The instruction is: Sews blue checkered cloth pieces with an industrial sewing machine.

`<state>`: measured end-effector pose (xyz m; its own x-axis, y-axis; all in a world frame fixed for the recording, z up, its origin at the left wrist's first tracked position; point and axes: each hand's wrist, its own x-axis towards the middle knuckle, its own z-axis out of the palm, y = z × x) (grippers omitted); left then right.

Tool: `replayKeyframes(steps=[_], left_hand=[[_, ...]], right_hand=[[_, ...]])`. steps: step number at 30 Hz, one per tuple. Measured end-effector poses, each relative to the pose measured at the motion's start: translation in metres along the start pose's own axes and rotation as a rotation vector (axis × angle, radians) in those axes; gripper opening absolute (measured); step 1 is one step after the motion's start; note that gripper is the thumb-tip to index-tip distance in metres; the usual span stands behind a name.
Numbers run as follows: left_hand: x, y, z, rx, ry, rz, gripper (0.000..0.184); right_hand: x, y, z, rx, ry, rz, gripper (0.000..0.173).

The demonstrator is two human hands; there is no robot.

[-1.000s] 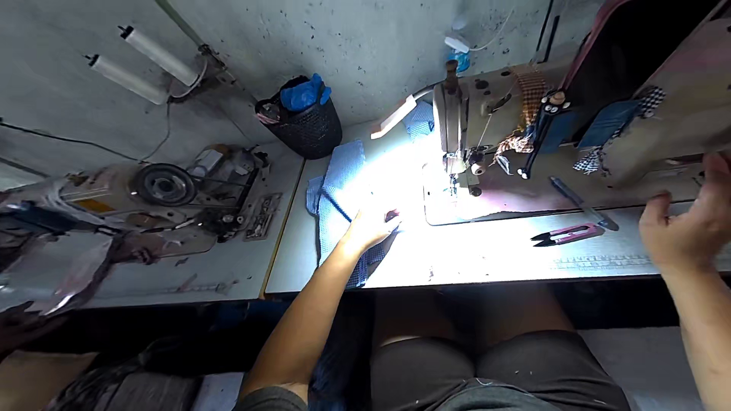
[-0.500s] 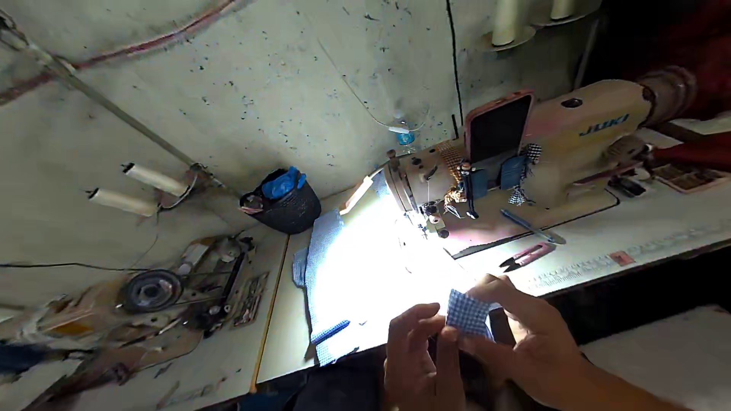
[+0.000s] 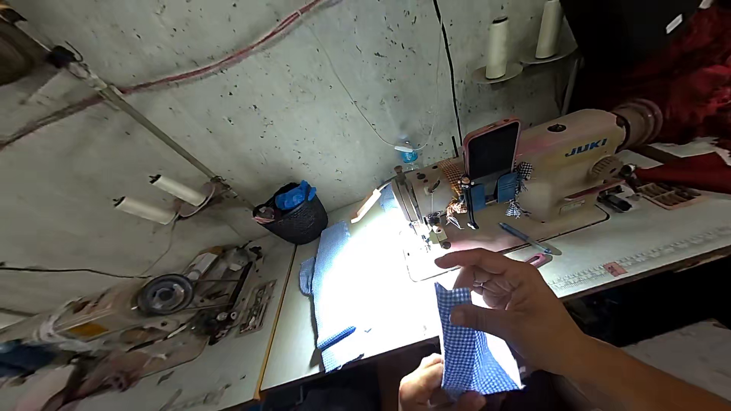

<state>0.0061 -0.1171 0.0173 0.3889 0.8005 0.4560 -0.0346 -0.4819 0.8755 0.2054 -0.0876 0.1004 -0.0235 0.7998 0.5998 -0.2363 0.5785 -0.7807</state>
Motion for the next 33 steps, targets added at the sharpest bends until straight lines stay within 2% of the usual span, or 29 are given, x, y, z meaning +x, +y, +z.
replayKeyframes(steps=[3,6,8,10,11,14,15,18,24,29,33], left_hand=[[-0.009,0.001,-0.013,0.053,0.121,-0.025,0.018],[-0.011,0.001,-0.015,0.181,0.203,-0.041,0.029],[-0.006,0.002,-0.016,0.186,0.148,-0.064,0.031],[0.007,0.005,-0.014,0.172,0.087,-0.019,0.046],[0.015,0.007,-0.011,0.152,0.095,0.025,0.047],[0.039,0.014,0.000,0.048,0.250,0.165,0.015],[0.045,0.016,0.003,0.011,0.293,0.179,0.010],[0.053,0.016,0.009,-0.094,0.393,0.155,0.010],[0.051,0.003,0.016,-0.194,0.423,0.169,0.009],[0.049,0.002,0.018,-0.259,0.475,0.147,0.005],[0.048,0.001,0.018,-0.333,0.448,0.103,0.007]], right_hand=[[0.001,0.009,-0.001,0.036,-0.045,0.081,0.040],[0.000,0.014,0.000,0.017,-0.064,0.086,0.035],[-0.001,0.016,0.002,0.002,-0.087,0.071,0.034],[-0.004,0.019,0.006,-0.030,-0.112,0.053,0.034],[-0.007,0.021,0.008,-0.064,-0.114,0.046,0.034],[-0.012,0.025,0.010,-0.129,-0.089,0.034,0.036],[-0.013,0.026,0.007,-0.130,-0.088,0.027,0.041],[-0.017,0.031,-0.003,-0.121,-0.124,0.014,0.052],[-0.020,0.032,-0.005,-0.077,-0.071,0.100,0.008],[-0.022,0.038,0.002,-0.059,-0.083,0.035,0.019],[-0.023,0.039,0.005,-0.084,-0.044,0.039,0.011]])
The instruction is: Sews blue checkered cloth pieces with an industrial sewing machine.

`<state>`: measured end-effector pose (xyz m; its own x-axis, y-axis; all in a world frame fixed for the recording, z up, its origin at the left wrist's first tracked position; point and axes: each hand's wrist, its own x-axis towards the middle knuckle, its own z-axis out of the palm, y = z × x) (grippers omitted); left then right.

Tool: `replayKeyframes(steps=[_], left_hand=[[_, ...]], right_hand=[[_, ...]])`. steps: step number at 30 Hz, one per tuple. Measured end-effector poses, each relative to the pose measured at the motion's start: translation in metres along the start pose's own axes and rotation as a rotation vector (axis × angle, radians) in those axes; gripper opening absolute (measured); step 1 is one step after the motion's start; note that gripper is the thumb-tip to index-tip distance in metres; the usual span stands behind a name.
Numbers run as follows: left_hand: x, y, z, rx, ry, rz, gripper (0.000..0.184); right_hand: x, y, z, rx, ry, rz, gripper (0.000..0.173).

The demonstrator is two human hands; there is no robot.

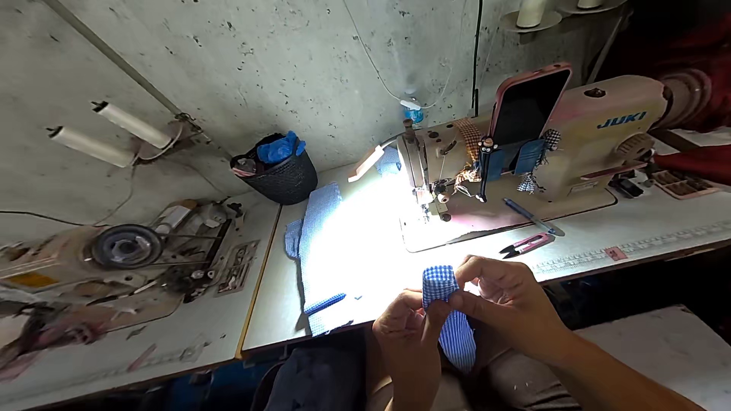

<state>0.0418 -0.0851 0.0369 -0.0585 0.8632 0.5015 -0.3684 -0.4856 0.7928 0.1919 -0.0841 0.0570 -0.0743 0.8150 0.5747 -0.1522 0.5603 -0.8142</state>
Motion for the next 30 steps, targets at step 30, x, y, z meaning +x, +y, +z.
replayKeyframes(steps=[30], left_hand=[[0.016,-0.023,-0.002,-0.068,0.039,-0.146,0.008]], right_hand=[[0.010,0.019,0.004,-0.262,0.176,0.061,0.005]])
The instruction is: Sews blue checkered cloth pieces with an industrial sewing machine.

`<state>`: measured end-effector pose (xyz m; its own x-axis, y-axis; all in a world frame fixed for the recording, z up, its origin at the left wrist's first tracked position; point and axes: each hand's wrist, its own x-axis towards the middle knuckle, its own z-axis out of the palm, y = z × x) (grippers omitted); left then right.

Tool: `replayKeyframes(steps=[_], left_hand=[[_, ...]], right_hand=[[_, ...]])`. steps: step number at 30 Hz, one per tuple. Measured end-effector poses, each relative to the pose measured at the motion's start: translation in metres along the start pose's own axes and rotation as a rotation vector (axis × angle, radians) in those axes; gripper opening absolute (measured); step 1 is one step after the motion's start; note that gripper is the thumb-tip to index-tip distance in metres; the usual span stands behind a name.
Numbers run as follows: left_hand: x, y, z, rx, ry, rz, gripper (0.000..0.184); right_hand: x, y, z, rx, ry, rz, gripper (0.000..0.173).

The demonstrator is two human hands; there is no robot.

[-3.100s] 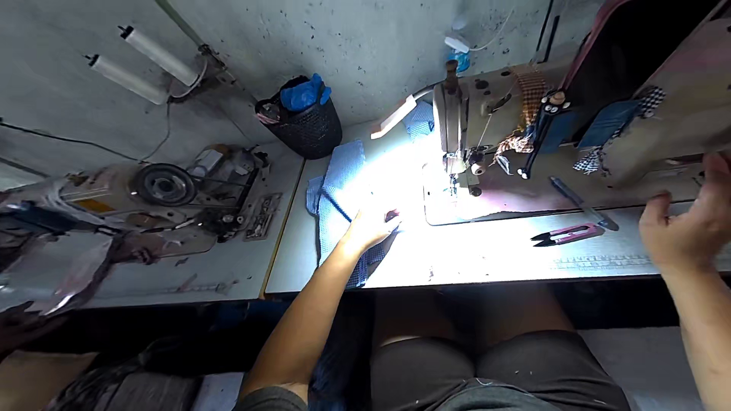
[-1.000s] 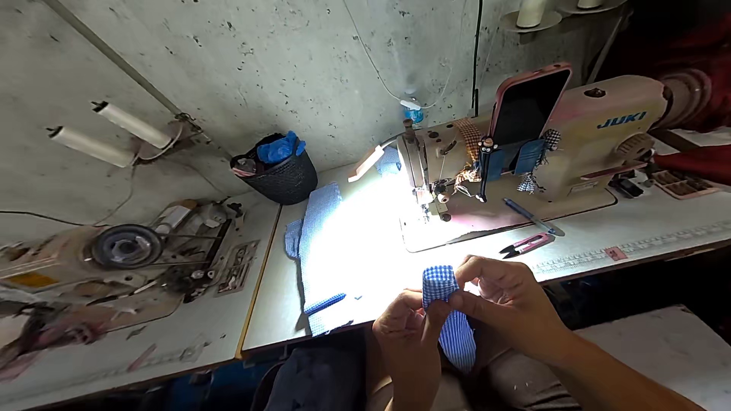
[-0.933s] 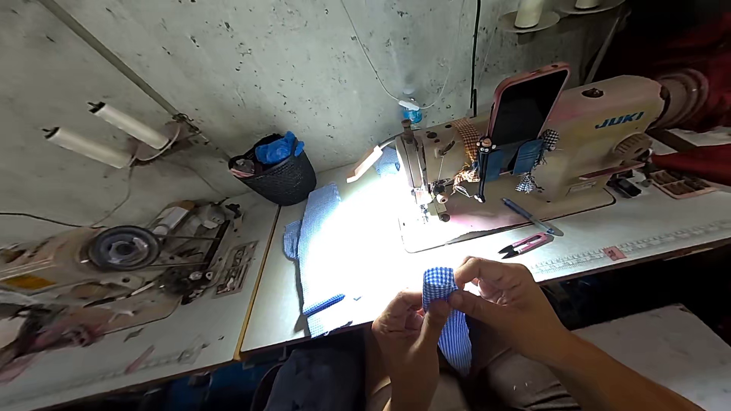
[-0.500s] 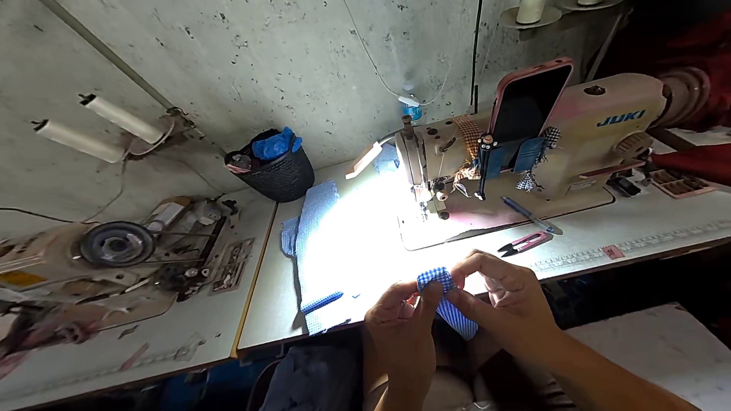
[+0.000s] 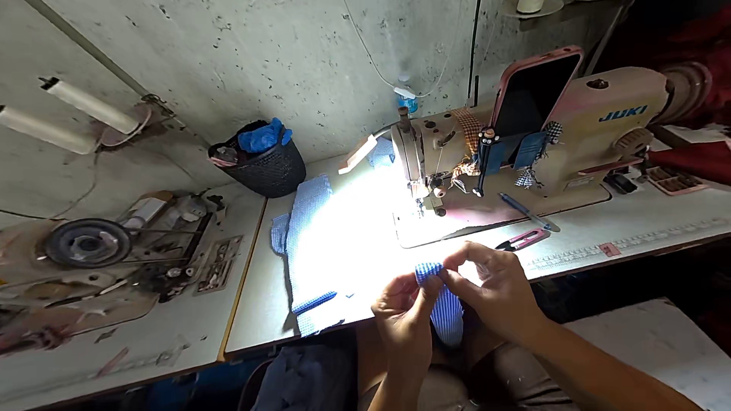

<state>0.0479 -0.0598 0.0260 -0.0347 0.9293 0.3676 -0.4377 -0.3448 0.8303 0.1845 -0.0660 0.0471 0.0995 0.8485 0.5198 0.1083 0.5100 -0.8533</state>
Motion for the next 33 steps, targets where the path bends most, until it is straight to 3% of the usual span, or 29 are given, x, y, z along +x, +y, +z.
replayKeyframes(steps=[5,11,13,15,17,19,21,25,28,31,33], left_hand=[[-0.021,-0.029,-0.025,0.125,-0.059,-0.509,0.010],[-0.081,-0.055,-0.071,0.175,-0.162,-0.813,0.009],[-0.091,-0.053,-0.082,0.333,-0.210,-0.835,0.011],[-0.086,-0.035,-0.085,0.839,-0.345,-0.750,0.024],[-0.067,-0.010,-0.075,1.269,-0.381,-0.446,0.040],[-0.033,-0.006,-0.063,1.430,-0.310,0.007,0.035],[0.012,-0.019,-0.052,1.392,-0.336,0.291,0.030],[0.087,-0.064,-0.055,1.366,-0.730,0.228,0.048],[0.095,-0.083,-0.060,1.399,-0.753,0.249,0.050],[0.090,-0.092,-0.069,1.351,-0.755,0.201,0.051],[0.091,-0.093,-0.071,1.356,-0.760,0.206,0.052]], right_hand=[[0.036,0.042,-0.002,-0.128,0.052,0.175,0.004],[0.060,0.115,-0.002,-0.465,-0.003,0.346,0.014],[0.061,0.122,0.002,-0.601,-0.038,0.382,0.015],[0.063,0.127,0.007,-0.691,-0.052,0.422,0.013],[0.062,0.135,0.009,-0.734,-0.019,0.385,0.012],[0.063,0.141,0.009,-0.725,0.000,0.365,0.015],[0.065,0.143,0.010,-0.679,0.003,0.351,0.015],[0.068,0.138,0.016,-0.708,0.009,0.367,0.015],[0.073,0.130,0.016,-0.760,0.030,0.329,0.012],[0.067,0.139,0.004,-0.750,-0.020,0.094,0.026],[0.064,0.144,-0.004,-0.880,-0.132,-0.031,0.024]])
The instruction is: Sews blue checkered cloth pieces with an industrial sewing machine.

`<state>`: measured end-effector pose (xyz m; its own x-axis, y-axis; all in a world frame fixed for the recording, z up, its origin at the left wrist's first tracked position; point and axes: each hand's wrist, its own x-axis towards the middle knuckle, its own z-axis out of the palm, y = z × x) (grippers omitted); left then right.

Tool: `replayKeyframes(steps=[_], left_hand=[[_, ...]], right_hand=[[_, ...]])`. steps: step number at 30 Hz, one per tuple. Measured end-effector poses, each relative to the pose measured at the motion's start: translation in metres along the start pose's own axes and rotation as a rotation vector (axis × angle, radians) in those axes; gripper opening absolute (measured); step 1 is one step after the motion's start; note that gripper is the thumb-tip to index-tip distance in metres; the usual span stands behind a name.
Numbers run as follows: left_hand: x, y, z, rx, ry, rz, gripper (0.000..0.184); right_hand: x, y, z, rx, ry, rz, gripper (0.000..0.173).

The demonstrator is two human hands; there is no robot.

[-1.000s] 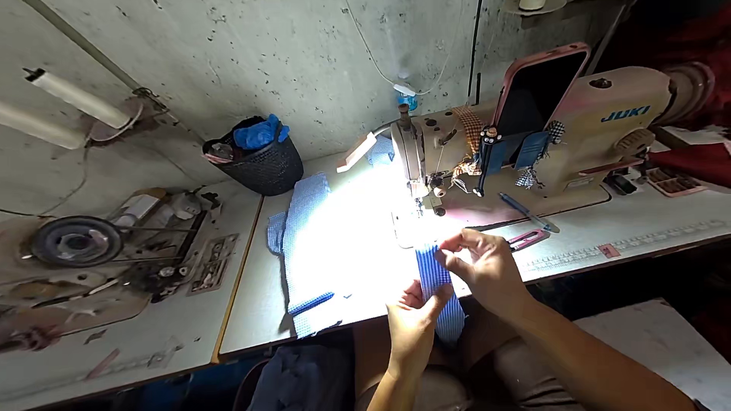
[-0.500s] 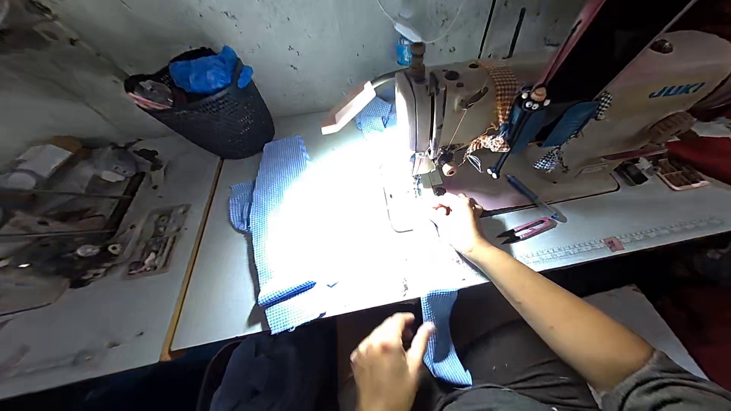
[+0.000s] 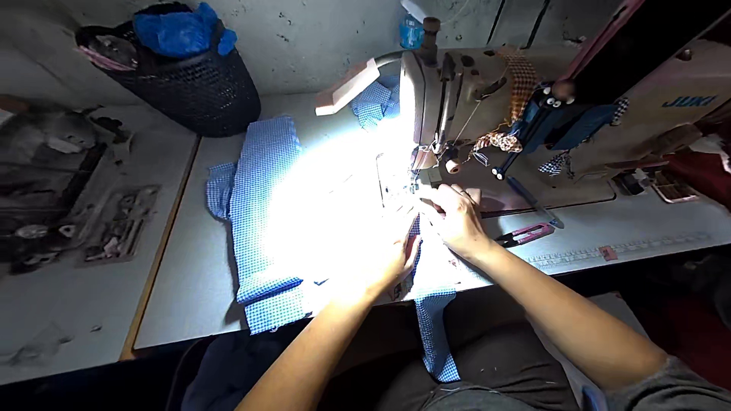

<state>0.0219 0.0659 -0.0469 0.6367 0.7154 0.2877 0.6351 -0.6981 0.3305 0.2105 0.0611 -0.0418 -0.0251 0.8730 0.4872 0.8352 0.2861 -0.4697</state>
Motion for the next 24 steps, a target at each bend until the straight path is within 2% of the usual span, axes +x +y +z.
replayKeyframes(steps=[2,5,12,24], left_hand=[[-0.001,-0.001,-0.001,0.014,-0.013,0.010,0.052],[0.001,-0.006,0.003,-0.028,0.021,0.018,0.049],[0.021,-0.020,0.000,-0.009,0.001,0.051,0.055],[0.019,-0.026,0.008,0.021,0.021,0.000,0.057]], right_hand=[[-0.005,0.004,-0.004,-0.142,-0.066,-0.086,0.022],[-0.009,0.004,-0.006,-0.235,-0.077,-0.112,0.025],[-0.003,-0.005,-0.001,-0.262,-0.071,-0.055,0.026],[0.000,-0.016,-0.001,-0.284,-0.122,0.079,0.034]])
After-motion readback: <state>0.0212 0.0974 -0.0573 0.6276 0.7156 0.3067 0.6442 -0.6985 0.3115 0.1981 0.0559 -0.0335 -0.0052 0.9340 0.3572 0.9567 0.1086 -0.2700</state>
